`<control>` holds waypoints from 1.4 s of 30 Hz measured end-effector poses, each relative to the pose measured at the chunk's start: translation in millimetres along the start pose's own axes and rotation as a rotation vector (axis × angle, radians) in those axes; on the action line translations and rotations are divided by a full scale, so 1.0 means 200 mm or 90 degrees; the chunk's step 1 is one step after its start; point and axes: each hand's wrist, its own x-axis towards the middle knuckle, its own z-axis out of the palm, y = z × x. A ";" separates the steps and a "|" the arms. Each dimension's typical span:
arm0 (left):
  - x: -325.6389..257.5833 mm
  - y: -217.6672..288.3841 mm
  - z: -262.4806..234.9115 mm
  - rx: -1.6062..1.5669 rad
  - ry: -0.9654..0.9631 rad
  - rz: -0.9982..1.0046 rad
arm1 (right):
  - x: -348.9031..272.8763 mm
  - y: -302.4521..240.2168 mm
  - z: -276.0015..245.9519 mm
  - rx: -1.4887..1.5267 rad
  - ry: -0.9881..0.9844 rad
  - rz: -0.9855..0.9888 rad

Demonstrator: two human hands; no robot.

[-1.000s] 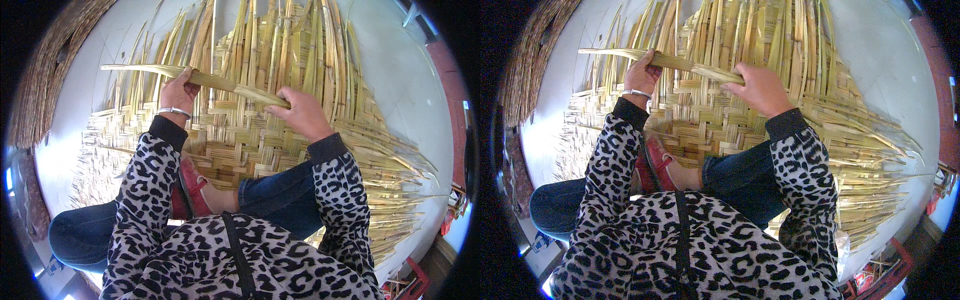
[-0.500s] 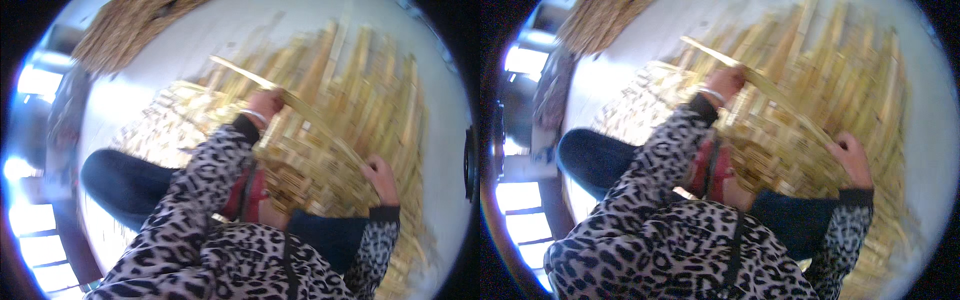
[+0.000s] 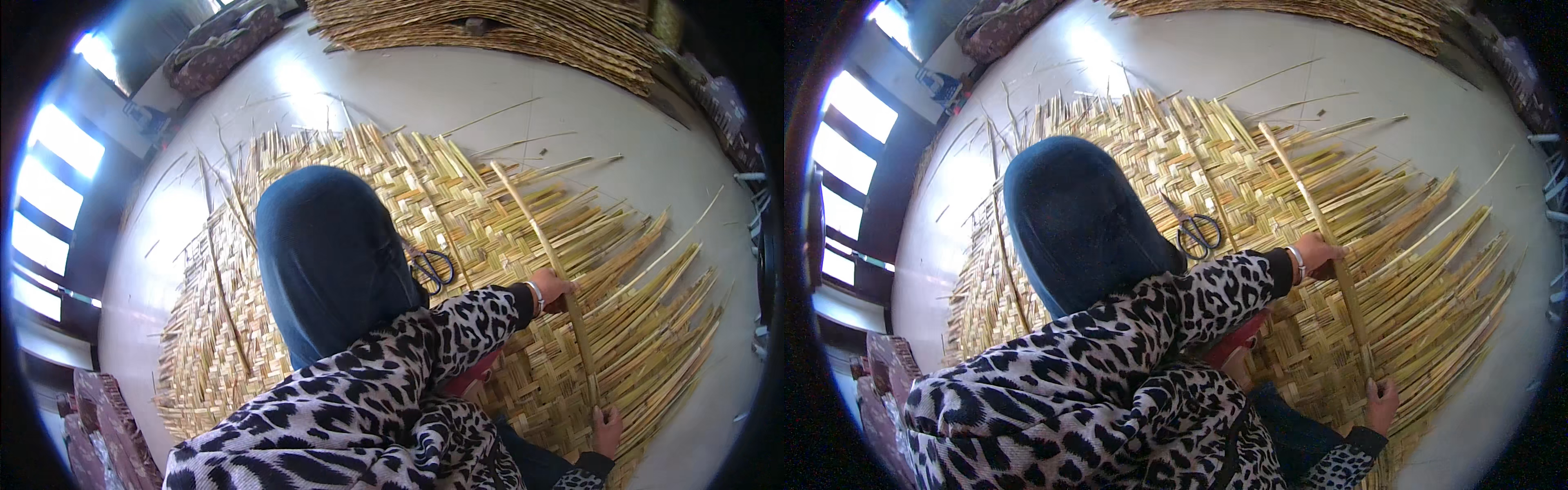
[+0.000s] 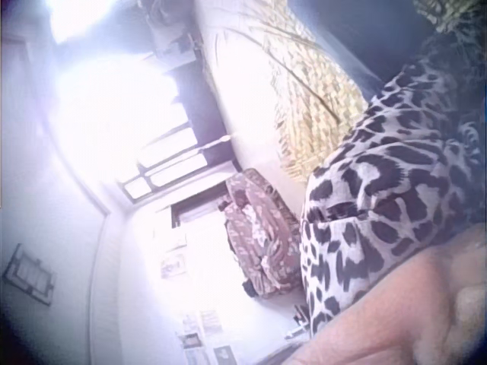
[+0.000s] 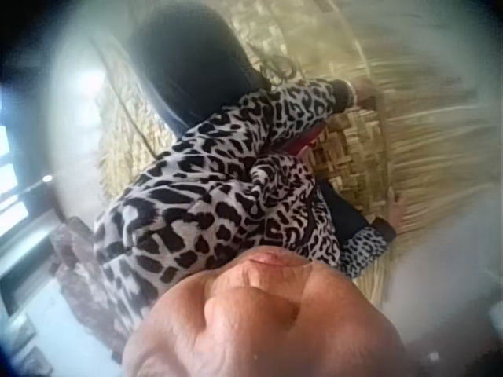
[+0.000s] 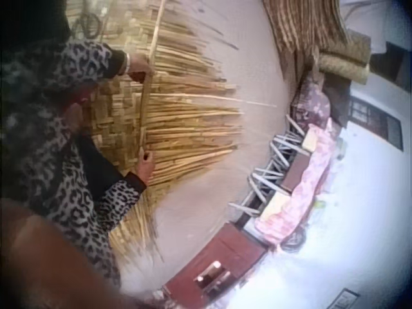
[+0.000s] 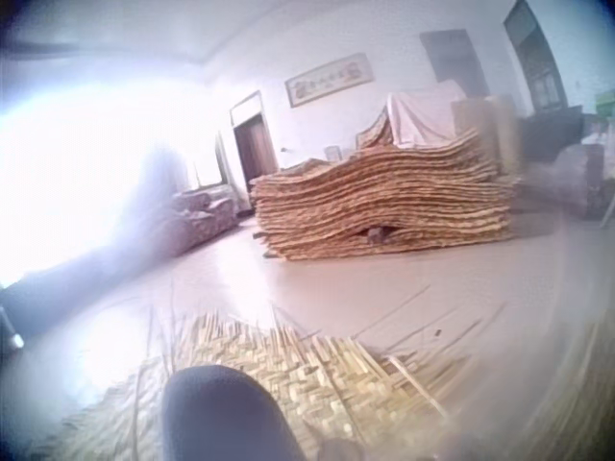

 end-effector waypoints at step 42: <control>0.38 0.31 0.17 0.057 -0.189 0.141 | 0.03 0.13 -0.17 -0.209 0.537 0.195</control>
